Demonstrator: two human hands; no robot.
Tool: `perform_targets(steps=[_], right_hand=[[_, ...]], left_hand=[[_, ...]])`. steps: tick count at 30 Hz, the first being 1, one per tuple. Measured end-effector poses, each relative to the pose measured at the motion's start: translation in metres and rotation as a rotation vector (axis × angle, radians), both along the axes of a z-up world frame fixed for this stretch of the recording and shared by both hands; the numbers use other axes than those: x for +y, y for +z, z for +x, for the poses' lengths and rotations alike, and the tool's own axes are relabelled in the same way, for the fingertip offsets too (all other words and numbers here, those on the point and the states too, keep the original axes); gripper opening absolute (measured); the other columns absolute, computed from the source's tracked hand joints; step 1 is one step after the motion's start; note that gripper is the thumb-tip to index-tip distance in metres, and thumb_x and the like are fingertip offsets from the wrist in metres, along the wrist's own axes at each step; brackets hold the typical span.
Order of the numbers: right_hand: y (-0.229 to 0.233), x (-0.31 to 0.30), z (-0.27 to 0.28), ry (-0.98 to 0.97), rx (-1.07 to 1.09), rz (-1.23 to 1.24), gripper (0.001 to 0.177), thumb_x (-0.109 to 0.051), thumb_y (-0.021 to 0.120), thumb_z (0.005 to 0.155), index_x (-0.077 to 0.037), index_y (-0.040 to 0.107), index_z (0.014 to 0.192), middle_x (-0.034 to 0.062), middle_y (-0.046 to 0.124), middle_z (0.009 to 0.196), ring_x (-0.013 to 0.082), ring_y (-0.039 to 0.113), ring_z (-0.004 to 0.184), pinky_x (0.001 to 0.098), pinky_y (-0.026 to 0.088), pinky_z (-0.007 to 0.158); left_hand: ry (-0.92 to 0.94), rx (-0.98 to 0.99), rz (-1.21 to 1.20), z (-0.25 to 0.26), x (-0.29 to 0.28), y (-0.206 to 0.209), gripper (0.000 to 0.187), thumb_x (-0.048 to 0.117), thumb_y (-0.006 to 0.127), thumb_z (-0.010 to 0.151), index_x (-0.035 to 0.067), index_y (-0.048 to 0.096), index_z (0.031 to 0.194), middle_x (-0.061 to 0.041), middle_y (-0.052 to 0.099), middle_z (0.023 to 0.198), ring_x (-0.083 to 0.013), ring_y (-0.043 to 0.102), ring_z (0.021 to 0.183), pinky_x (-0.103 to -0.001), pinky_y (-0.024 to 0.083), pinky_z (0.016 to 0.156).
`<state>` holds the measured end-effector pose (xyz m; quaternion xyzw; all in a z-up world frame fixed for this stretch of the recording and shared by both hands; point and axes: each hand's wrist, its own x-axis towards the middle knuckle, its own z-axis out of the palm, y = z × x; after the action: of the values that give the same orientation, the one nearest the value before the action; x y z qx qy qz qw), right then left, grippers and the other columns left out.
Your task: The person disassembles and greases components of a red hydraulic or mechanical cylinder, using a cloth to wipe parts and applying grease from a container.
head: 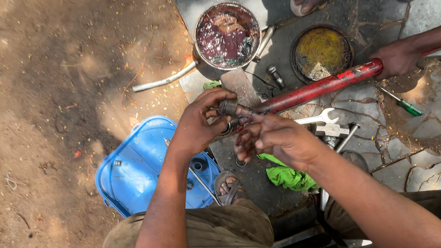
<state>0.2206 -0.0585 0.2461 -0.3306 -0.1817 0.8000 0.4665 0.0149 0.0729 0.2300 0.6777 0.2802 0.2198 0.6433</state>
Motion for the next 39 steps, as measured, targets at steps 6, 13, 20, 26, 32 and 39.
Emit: perform_targets(steps=[6,13,20,26,32,39], right_hand=[[-0.083,0.054,0.070,-0.163,-0.642,-0.022,0.060,0.000,0.057,0.083,-0.002,0.049,0.143,0.0129,0.068,0.106,0.0236,0.071,0.091,0.0363,0.059,0.079],[-0.234,0.161,0.130,0.136,-1.467,0.094,0.066,-0.009,0.066,0.083,-0.015,0.056,0.148,0.0187,0.071,0.097,0.0287,0.068,0.088,0.0378,0.055,0.085],[-0.355,0.207,0.142,0.439,-1.851,0.270,0.073,-0.010,0.070,0.075,-0.004,0.053,0.146,0.0284,0.069,0.111,0.0412,0.067,0.104,0.0440,0.051,0.093],[-0.308,0.187,0.124,0.174,-1.064,-0.349,0.074,0.001,0.055,0.084,-0.012,0.038,0.155,0.0234,0.073,0.099,0.0329,0.069,0.081,0.0437,0.053,0.066],[-0.242,0.177,0.114,0.071,-0.657,-0.437,0.050,0.002,0.050,0.084,-0.010,0.055,0.133,0.0110,0.070,0.092,0.0230,0.071,0.076,0.0388,0.062,0.062],[-0.145,0.109,0.095,-0.141,-0.204,0.042,0.038,0.014,0.048,0.083,-0.002,0.054,0.116,0.0116,0.064,0.104,0.0280,0.067,0.100,0.0473,0.056,0.094]], left_hand=[[0.174,-0.071,-0.285,0.001,0.007,-0.018,0.050,-0.009,0.067,0.090,0.008,0.058,0.136,-0.002,0.067,0.117,-0.0087,0.064,0.105,-0.025,0.055,0.089],[0.304,-0.146,-0.479,0.001,0.015,-0.006,0.047,-0.005,0.063,0.094,0.006,0.056,0.139,0.000,0.065,0.109,-0.0073,0.062,0.097,-0.024,0.054,0.085],[0.287,-0.070,-0.351,0.000,0.022,-0.009,0.044,-0.005,0.066,0.095,0.005,0.059,0.138,-0.001,0.064,0.106,-0.0068,0.059,0.091,-0.023,0.050,0.078],[0.334,-0.181,-0.555,-0.004,0.024,-0.019,0.045,-0.005,0.064,0.094,0.004,0.058,0.138,-0.001,0.064,0.105,-0.0073,0.061,0.089,-0.024,0.052,0.077],[0.357,-0.187,-0.523,-0.014,0.037,-0.021,0.043,0.005,0.061,0.094,0.005,0.059,0.137,-0.001,0.067,0.116,-0.0117,0.065,0.086,-0.025,0.048,0.070],[0.308,-0.282,-0.722,-0.010,0.037,-0.022,0.035,0.026,0.056,0.100,0.009,0.059,0.131,-0.007,0.070,0.099,-0.0128,0.061,0.071,-0.028,0.046,0.062]])
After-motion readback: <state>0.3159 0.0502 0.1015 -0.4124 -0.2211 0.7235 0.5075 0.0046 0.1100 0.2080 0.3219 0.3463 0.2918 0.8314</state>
